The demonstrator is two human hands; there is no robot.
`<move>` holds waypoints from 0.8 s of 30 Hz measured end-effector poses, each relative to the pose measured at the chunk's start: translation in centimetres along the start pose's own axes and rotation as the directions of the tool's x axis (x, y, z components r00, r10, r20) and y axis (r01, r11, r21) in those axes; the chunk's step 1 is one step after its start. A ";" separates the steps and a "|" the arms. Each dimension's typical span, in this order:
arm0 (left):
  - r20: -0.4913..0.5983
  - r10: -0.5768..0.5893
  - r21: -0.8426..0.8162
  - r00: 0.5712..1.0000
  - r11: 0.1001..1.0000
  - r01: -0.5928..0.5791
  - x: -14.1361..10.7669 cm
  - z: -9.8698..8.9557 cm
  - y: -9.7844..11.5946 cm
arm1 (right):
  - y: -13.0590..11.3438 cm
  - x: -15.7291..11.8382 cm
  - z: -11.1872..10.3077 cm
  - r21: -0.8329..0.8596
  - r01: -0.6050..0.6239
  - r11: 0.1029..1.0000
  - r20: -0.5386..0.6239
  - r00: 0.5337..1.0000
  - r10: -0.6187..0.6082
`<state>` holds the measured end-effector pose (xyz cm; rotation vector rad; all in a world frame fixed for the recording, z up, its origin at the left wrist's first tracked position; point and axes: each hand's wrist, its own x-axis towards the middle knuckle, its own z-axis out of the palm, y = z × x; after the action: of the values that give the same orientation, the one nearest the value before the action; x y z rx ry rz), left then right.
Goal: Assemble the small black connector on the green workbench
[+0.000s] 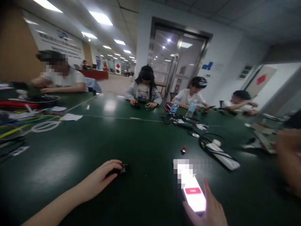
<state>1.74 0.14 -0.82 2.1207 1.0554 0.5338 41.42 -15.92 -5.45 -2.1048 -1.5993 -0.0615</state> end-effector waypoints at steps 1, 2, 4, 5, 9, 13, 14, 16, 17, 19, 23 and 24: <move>0.007 -0.005 0.003 1.000 1.000 0.005 0.1 0.1 -0.4 | -0.3 -0.3 -0.2 -0.009 -0.013 1.000 -0.001 1.000 0.013; 0.013 -0.009 0.009 1.000 1.000 0.009 0.1 0.1 -0.7 | -0.5 -0.5 -0.2 -0.018 -0.011 1.000 0.014 1.000 0.011; 0.017 -0.004 0.028 1.000 1.000 0.003 0.2 0.3 -1.1 | -1.0 -0.8 -0.1 -0.039 -0.026 0.999 0.032 0.999 0.027; 0.008 0.004 0.037 1.000 0.999 -0.004 0.2 0.3 -1.3 | -1.2 -1.0 -0.1 -0.042 -0.030 0.999 0.043 0.999 0.032; -0.034 0.018 0.060 0.999 0.998 -0.016 0.3 0.5 -1.7 | -2.1 -1.5 -0.6 -0.018 -0.048 0.999 0.036 0.998 0.049; -0.088 0.009 0.061 0.996 0.998 -0.004 0.3 0.6 -1.8 | -3.5 -1.6 -1.3 0.028 -0.064 0.998 0.043 0.997 0.062; -0.093 0.014 0.064 0.996 0.998 -0.008 0.3 0.6 -1.8 | -3.9 -1.6 -1.3 0.036 -0.066 0.997 0.028 0.997 0.065; -0.093 0.024 0.076 0.995 0.997 -0.017 0.3 0.4 -1.5 | -4.4 -1.6 -1.3 0.041 -0.070 0.997 -0.005 0.998 0.070; -0.085 0.029 0.083 0.996 0.996 -0.022 0.3 0.4 -1.4 | -4.5 -1.6 -1.3 0.036 -0.072 0.997 -0.020 0.997 0.073; -0.078 0.035 0.095 0.996 0.995 -0.027 0.4 0.2 -1.3 | -4.7 -1.6 -1.2 0.011 -0.067 0.998 -0.033 0.997 0.068; -0.094 0.053 0.111 0.994 0.993 -0.043 0.6 0.2 -2.3 | -4.6 -1.7 -1.3 -0.028 -0.050 0.998 -0.003 0.999 0.050; -0.092 0.059 0.112 0.994 0.992 -0.048 0.7 0.3 -2.8 | -4.5 -1.8 -1.4 -0.025 -0.048 0.999 0.023 0.999 0.049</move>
<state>0.90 1.78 -3.01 2.2444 1.1055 0.6204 37.09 -17.19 -3.22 -2.1695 -1.5677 -0.0400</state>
